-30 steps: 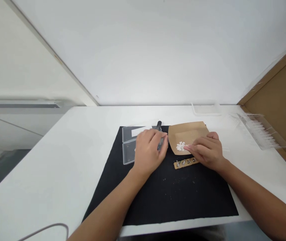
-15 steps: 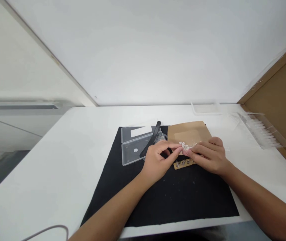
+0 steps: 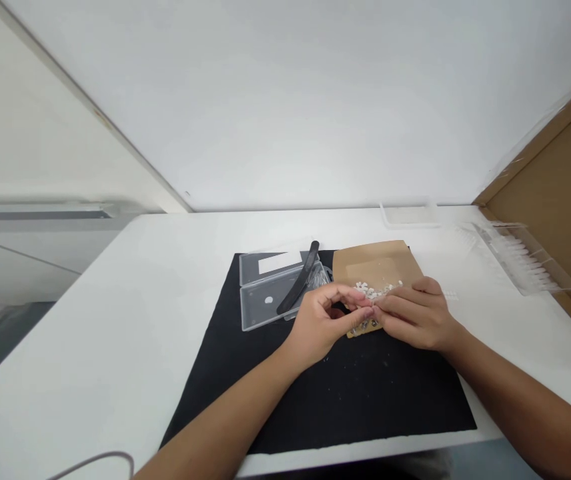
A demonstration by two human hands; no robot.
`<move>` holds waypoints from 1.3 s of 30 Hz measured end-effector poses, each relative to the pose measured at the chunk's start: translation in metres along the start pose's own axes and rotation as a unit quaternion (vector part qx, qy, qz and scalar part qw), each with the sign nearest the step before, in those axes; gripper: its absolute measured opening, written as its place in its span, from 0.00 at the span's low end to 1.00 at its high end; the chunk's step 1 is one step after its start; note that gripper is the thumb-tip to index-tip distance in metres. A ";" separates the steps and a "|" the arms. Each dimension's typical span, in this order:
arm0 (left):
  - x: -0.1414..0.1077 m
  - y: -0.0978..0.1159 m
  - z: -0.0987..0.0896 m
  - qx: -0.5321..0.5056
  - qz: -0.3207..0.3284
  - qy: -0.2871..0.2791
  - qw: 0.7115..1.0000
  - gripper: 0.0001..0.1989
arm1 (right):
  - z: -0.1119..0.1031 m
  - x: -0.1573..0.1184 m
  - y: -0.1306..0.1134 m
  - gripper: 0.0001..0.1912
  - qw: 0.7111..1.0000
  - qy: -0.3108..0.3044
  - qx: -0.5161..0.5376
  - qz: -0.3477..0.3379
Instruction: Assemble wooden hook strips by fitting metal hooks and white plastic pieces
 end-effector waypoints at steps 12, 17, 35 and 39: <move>-0.002 -0.002 0.007 -0.031 -0.029 -0.033 0.999 0.23 | 0.000 -0.003 0.003 0.12 0.999 0.020 0.040 0.027; -0.005 0.004 0.012 -0.047 -0.018 -0.049 0.998 0.24 | 0.010 -0.012 0.022 0.15 0.987 0.025 0.105 0.117; -0.004 0.008 0.007 0.006 0.034 -0.036 0.999 0.15 | 0.015 -0.012 0.025 0.15 0.981 -0.023 0.146 0.129; -0.002 0.027 0.000 0.160 0.154 -0.025 0.975 0.08 | 0.013 -0.014 0.045 0.16 0.967 -0.051 0.187 0.165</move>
Point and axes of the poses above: each hand's wrist, its own x-axis towards the middle knuckle, its own z-axis out of the palm, y = z × x, the point moved 8 cm from there along x, towards the middle knuckle, and after that the axes turned 2 degrees about z, right-handed, at the moved point
